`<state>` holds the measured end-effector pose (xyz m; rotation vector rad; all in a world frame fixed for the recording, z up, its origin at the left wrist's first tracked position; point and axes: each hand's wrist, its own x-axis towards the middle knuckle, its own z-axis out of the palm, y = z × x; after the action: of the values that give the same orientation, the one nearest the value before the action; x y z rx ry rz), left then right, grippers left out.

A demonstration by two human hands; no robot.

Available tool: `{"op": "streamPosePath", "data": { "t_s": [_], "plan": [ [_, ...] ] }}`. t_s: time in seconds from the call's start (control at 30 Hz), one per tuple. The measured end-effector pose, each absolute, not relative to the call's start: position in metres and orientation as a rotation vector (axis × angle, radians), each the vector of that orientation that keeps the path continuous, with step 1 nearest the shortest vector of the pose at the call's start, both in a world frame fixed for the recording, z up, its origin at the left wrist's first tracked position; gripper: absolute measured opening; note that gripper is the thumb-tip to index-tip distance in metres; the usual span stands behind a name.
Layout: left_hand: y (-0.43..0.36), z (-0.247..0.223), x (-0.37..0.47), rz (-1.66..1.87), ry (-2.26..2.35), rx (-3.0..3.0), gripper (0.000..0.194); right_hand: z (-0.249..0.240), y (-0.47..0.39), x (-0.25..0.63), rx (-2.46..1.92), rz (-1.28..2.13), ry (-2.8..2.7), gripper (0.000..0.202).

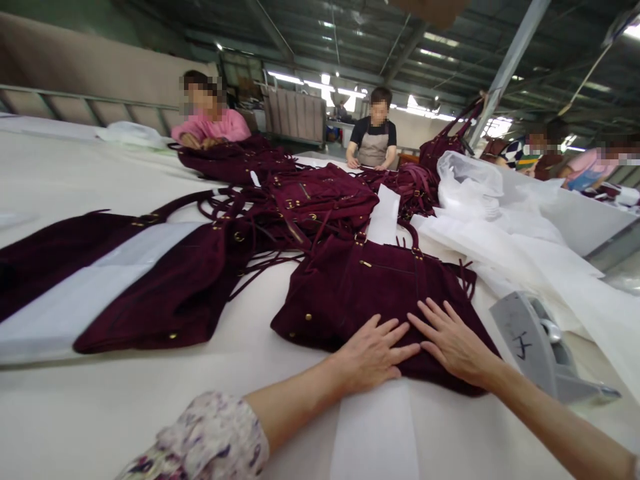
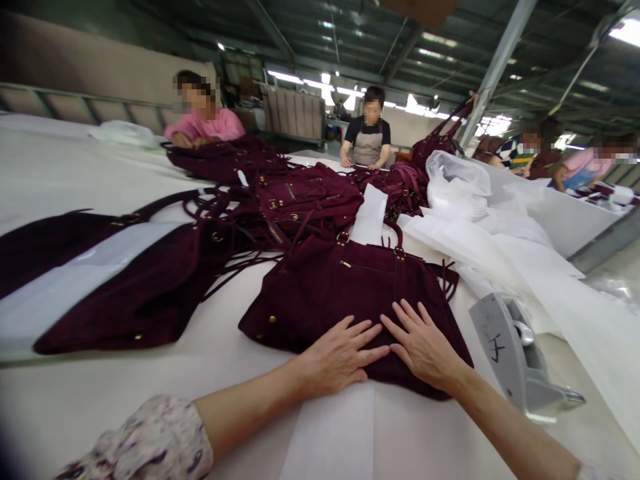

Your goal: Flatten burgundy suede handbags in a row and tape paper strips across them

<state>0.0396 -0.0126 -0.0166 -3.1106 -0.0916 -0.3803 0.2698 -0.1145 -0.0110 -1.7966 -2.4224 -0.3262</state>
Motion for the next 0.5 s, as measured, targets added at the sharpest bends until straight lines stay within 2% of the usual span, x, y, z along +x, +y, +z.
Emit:
{"op": "streamPosePath", "data": {
  "t_s": [0.07, 0.17, 0.3, 0.33, 0.4, 0.5],
  "plan": [
    [-0.015, -0.017, 0.040, -0.419, -0.076, -3.087, 0.056, 0.008, -0.091, 0.253, -1.595, -0.240, -2.534, 0.052],
    [-0.020, -0.019, 0.042, -0.461, -0.016, -3.015, 0.054, 0.012, -0.060, 0.222, -1.357, -0.061, -2.372, 0.053],
    [-0.025, -0.009, 0.027, -0.344, 0.294, -2.950, 0.021, -0.028, -0.051, 0.201, -1.207, 0.138, -2.142, 0.063],
    [-0.026, -0.003, 0.017, -0.357, 0.327, -2.968, 0.021, -0.037, -0.052, 0.202, -1.195, 0.174, -2.136, 0.065],
    [-0.026, 0.012, -0.013, -0.566, 0.131, -3.029, 0.022, -0.049, -0.055, 0.207, -1.194, 0.200, -2.118, 0.067],
    [-0.017, 0.033, -0.066, -1.119, -0.799, -2.892, 0.030, -0.048, -0.056, 0.211, -1.182, 0.209, -2.142, 0.070]
  ]
}}
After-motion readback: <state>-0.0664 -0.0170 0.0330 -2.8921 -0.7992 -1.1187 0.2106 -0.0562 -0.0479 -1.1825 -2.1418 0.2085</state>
